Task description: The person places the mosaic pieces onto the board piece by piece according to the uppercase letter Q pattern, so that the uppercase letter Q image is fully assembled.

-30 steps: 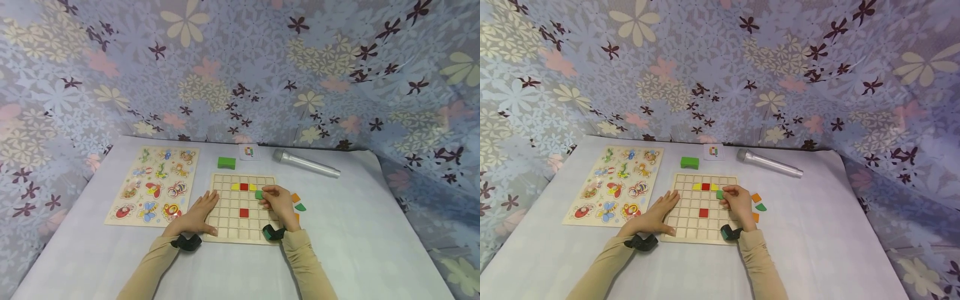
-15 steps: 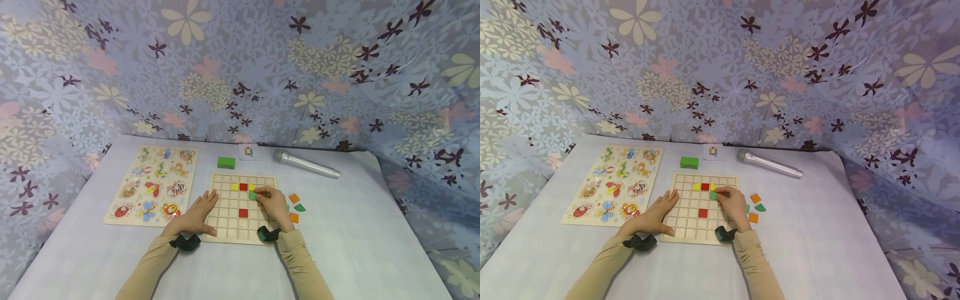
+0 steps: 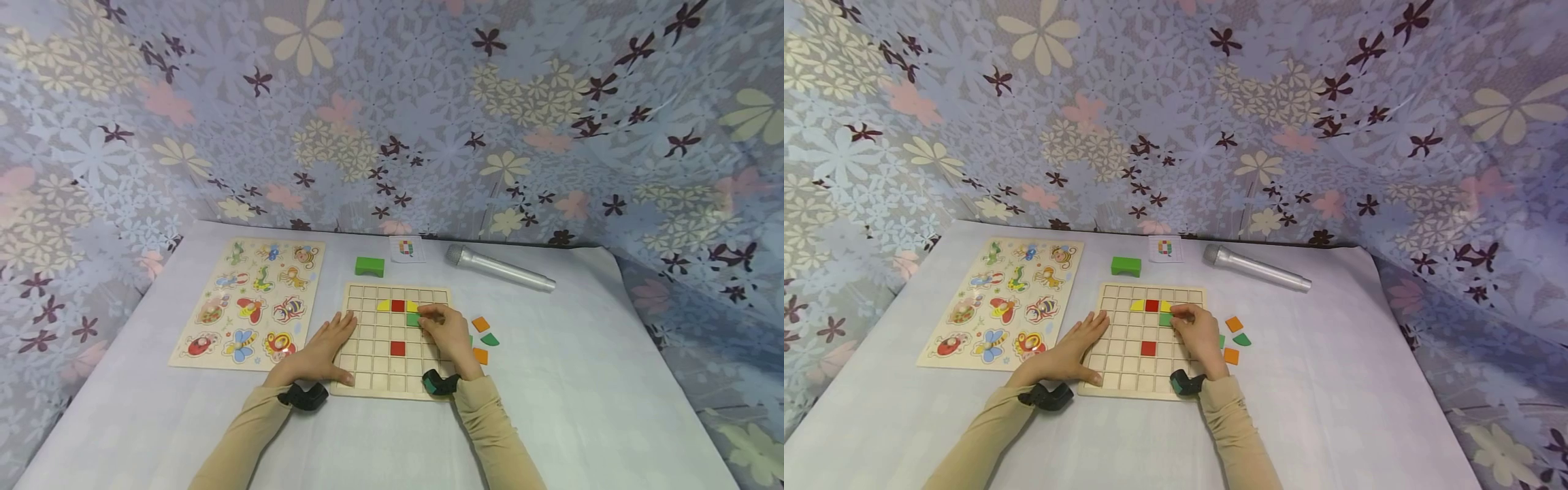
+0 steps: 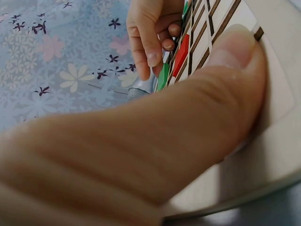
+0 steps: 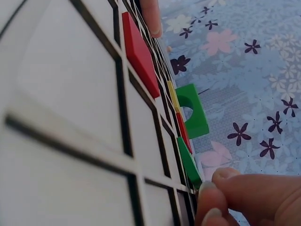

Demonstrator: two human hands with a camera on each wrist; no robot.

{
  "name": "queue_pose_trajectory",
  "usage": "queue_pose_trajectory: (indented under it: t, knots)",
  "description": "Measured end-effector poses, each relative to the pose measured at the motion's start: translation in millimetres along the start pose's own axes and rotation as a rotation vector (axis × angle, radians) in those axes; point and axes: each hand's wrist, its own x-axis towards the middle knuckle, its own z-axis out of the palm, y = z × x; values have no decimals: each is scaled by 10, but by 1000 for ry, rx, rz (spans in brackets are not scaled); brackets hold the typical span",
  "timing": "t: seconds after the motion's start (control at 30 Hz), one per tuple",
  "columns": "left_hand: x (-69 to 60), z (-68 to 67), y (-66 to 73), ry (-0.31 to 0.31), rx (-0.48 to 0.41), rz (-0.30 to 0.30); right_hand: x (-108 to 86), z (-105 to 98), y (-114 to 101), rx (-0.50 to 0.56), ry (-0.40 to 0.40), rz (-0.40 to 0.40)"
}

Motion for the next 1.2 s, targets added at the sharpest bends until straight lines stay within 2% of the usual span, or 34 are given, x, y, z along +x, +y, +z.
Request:
queue_pose_trajectory:
  t: [0.23,0.37,0.5,0.67,0.8,0.87,0.93,1.1,1.2]
  knots:
    - [12,6,-15,3,5,2,-4,-38,-16,43,-24,27]
    - [13,7,-18,-6,7,-5,-7,-150,-6,82,-35,44]
    - [13,3,-18,-14,6,-10,10,-370,70,87,-15,71]
    - [14,4,-28,-12,12,-10,-9,-721,221,99,58,150]
    - [20,13,-34,-10,20,-7,-92,-996,347,114,114,195]
    - [24,20,-31,-13,20,-6,-153,-1116,405,112,115,208]
    - [26,24,-27,-18,20,-9,-214,-1213,457,100,67,216]
    - [24,20,-17,-16,22,-16,-298,-1326,544,64,-158,204]
    - [19,4,-12,-15,19,-16,-292,-1300,552,61,-210,204]
